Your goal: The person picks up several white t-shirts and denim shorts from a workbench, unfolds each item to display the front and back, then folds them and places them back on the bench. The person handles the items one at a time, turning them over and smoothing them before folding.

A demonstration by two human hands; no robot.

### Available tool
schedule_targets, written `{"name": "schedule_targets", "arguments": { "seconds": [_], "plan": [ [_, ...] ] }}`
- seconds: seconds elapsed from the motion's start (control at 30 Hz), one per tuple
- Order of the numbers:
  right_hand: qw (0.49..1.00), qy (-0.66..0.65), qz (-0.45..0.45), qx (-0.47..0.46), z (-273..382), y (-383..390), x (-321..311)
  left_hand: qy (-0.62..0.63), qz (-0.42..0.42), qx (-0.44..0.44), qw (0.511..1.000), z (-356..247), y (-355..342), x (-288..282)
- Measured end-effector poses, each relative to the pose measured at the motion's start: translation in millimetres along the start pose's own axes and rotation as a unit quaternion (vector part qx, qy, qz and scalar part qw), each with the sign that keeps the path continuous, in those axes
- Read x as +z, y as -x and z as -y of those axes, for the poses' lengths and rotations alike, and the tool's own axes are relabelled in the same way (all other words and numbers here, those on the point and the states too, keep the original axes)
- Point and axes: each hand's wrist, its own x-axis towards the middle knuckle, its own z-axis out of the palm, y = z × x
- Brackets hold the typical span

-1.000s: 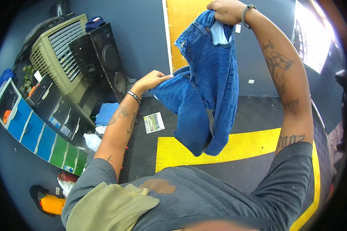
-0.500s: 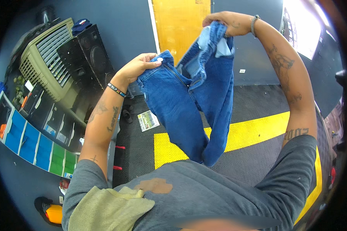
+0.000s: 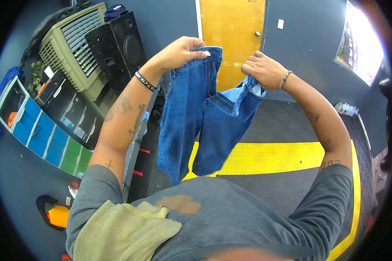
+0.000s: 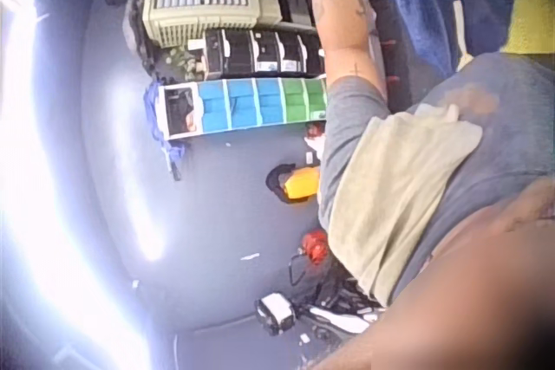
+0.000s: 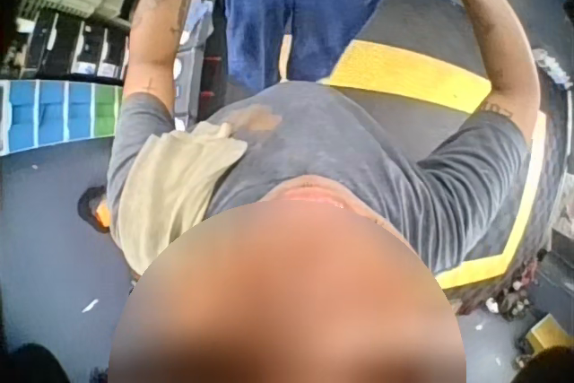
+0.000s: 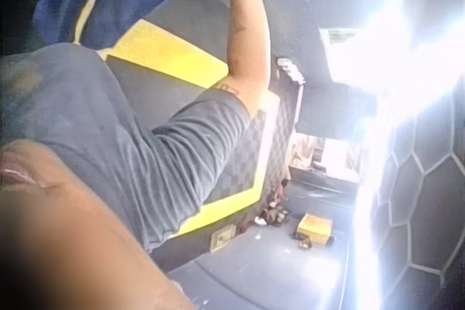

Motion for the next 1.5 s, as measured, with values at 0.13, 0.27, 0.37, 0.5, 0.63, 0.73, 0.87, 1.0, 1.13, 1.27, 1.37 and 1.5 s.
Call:
{"name": "schedule_targets", "arguments": {
  "seconds": [0.13, 0.27, 0.37, 0.5, 0.63, 0.73, 0.87, 1.0, 1.13, 1.27, 1.37, 1.5],
  "plan": [
    [0.997, -0.015, 0.025, 0.076, 14, 15, 21, 0.068, -0.004, -0.019, 0.998, -3, 2, -3],
    [0.990, -0.102, -0.091, -0.026, 58, 13, 54, 0.150, -0.006, -0.055, 0.987, 2, 4, -6],
    [0.951, -0.296, -0.085, -0.010, 88, 4, 70, 0.170, -0.024, -0.076, 0.982, 9, 3, -8],
    [0.884, -0.422, -0.197, 0.035, 96, -7, 63, 0.195, -0.052, -0.101, 0.974, 18, 2, -9],
    [0.825, -0.494, -0.261, 0.083, 95, -24, 35, 0.202, -0.069, -0.097, 0.972, 23, 4, -9],
    [0.815, -0.505, -0.261, 0.115, 92, -39, 12, 0.212, -0.073, -0.102, 0.969, 23, 6, -9],
    [0.841, -0.436, -0.291, 0.133, 86, -64, -7, 0.261, -0.078, -0.114, 0.955, 16, 7, 1],
    [0.863, -0.356, -0.317, 0.169, 84, -68, -12, 0.334, -0.074, -0.095, 0.935, 5, 4, 27],
    [0.845, -0.317, -0.369, 0.223, 91, -62, -11, 0.408, -0.105, -0.059, 0.905, -5, -3, 57],
    [0.766, -0.306, -0.501, 0.261, 97, -57, -11, 0.445, -0.141, -0.017, 0.884, -13, -12, 83],
    [0.729, -0.304, -0.533, 0.305, 95, -51, -11, 0.441, -0.165, -0.001, 0.882, -19, -22, 100],
    [0.727, -0.298, -0.525, 0.327, 89, -40, -14, 0.401, -0.196, 0.019, 0.894, -25, -28, 122]
  ]
}}
